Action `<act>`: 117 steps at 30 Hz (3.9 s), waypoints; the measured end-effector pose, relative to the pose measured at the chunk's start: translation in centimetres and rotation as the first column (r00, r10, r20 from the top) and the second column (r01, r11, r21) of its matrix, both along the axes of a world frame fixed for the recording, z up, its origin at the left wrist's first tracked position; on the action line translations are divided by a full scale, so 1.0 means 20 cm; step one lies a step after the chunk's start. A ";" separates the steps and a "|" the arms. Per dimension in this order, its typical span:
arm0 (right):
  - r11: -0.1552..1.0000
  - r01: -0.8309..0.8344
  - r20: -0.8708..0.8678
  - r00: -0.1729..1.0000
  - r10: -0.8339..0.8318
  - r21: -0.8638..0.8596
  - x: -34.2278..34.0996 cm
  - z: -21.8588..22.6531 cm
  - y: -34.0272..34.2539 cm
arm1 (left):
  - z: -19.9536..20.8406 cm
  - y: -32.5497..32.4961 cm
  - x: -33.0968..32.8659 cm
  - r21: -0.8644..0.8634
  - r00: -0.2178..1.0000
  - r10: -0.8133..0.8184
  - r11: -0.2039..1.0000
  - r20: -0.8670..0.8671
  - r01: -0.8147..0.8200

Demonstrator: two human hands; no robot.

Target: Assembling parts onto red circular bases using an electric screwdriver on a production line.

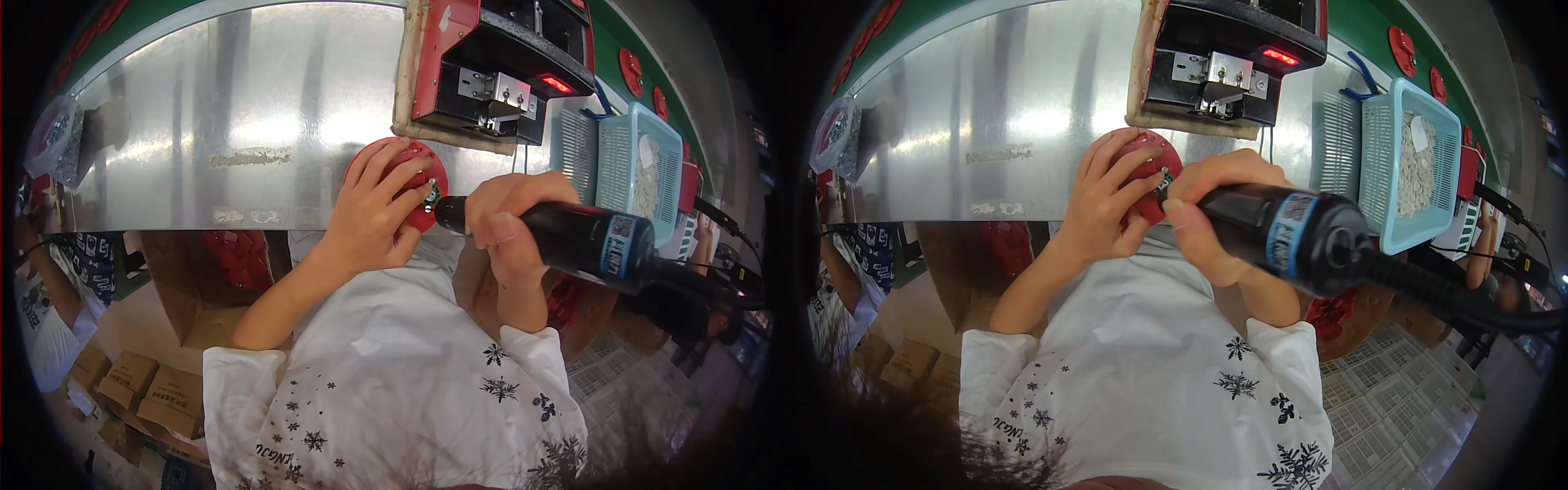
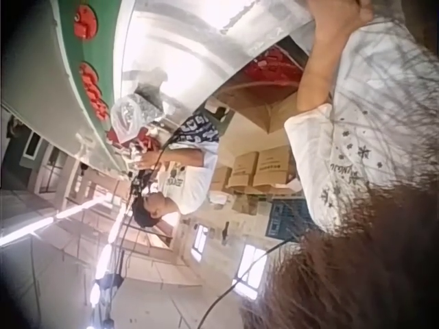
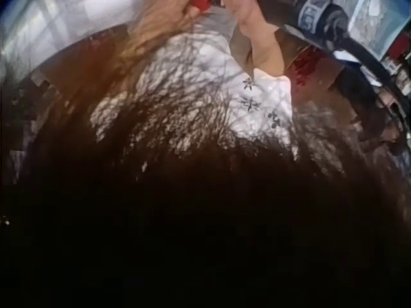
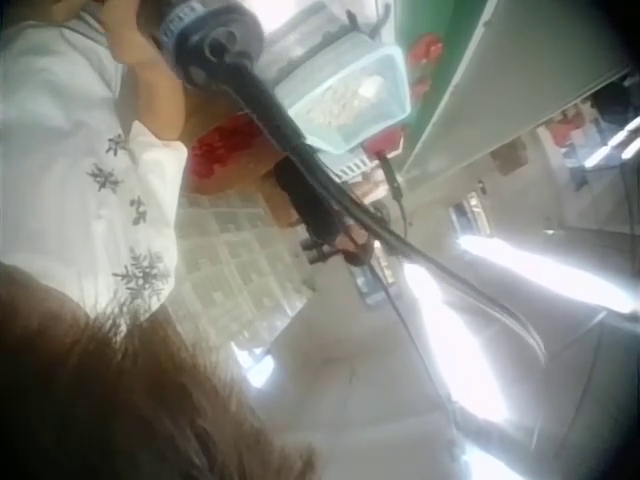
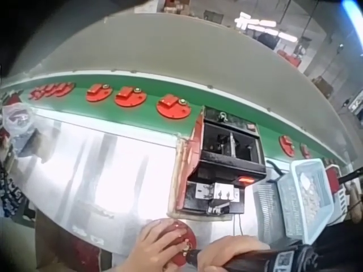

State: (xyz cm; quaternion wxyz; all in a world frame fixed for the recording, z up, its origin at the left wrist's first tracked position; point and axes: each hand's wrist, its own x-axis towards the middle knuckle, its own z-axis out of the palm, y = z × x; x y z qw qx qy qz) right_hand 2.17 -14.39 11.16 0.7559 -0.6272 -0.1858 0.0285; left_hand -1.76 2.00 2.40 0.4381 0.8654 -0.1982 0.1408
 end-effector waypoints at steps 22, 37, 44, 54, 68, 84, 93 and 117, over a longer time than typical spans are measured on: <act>0.924 -0.296 0.117 0.936 0.331 -0.243 -0.02 0.05 0.02 | 0.05 0.11 -0.16 0.219 1.000 0.020 0.976 -0.008 -0.018; 0.977 -0.094 0.067 0.994 0.082 0.194 0.06 0.12 -0.01 | 0.07 0.73 -0.66 0.442 0.704 0.686 0.582 0.186 -0.683; 0.977 0.056 -0.058 0.997 -0.045 0.205 -0.03 0.07 -0.18 | 0.15 0.89 0.84 0.302 0.848 0.404 0.807 0.343 -0.507; 0.945 0.261 -0.132 0.962 -0.238 0.198 -0.11 0.12 -0.35 | -0.20 1.33 1.76 0.426 0.832 0.502 0.716 0.235 -0.553; 0.970 0.080 0.222 0.966 -0.132 0.229 0.37 0.29 -0.12 | 0.28 0.54 0.17 0.335 0.969 0.240 0.919 -0.058 -0.207; 0.997 0.070 0.018 0.997 -0.070 -0.028 0.53 0.37 -0.01 | 0.10 0.05 -0.01 0.202 0.999 0.031 0.979 0.018 -0.034; 0.975 0.076 -0.107 0.993 -0.054 0.210 0.20 0.10 -0.13 | 0.03 -0.10 -0.01 0.091 0.997 0.026 0.995 0.067 -0.032; 1.000 0.008 -0.012 1.000 -0.008 0.020 0.15 0.00 -0.02 | -0.02 -0.12 0.01 -0.006 0.997 0.065 0.998 0.050 -0.065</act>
